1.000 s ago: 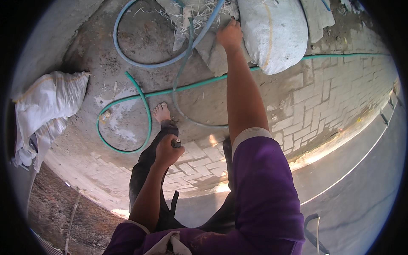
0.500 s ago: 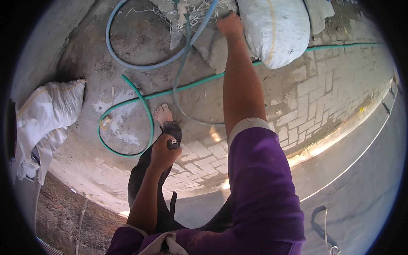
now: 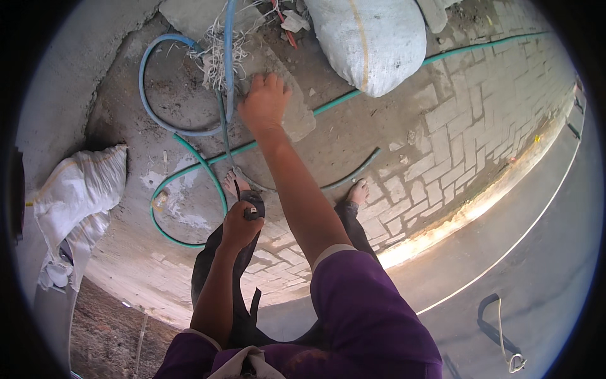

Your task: The person measures a concrete slab with a tape measure and marks it with a pencil. They then use a hand saw to cut the slab along the marked line. The person also handles a white block and a saw during the process.

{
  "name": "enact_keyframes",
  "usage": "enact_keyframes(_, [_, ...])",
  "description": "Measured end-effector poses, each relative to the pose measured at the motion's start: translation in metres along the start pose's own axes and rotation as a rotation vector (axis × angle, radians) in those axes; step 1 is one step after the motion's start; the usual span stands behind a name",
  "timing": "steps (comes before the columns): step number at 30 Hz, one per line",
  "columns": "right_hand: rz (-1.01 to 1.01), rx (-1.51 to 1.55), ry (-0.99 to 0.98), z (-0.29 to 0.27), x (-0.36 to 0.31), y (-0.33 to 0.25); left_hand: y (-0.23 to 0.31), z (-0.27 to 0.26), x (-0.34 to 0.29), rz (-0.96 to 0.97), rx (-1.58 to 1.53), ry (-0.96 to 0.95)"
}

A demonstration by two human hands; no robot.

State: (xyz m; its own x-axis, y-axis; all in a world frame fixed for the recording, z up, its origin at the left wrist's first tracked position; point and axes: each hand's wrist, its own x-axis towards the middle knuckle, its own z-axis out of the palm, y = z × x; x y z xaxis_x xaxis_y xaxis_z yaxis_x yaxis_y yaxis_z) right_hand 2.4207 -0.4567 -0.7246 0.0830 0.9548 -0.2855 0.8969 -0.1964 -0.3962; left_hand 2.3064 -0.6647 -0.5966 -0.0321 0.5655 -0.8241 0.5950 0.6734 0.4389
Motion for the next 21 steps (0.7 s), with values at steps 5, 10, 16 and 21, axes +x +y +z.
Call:
enact_keyframes(5, [0.169,0.33,0.118,-0.009,-0.008,0.035,-0.006,0.01,-0.001,0.035,0.056,0.066])
enact_keyframes(10, [0.409,0.852,-0.291,-0.02,0.017,0.091,-0.014,0.011,-0.005,-0.009,0.039,0.054])
enact_keyframes(16, [0.665,0.922,-0.802,-0.031,0.006,0.151,-0.013,0.016,-0.008,0.033,0.031,0.111])
enact_keyframes(21, [0.654,1.011,-0.701,-0.032,-0.036,0.155,-0.011,0.019,-0.009,-0.018,0.007,0.076])
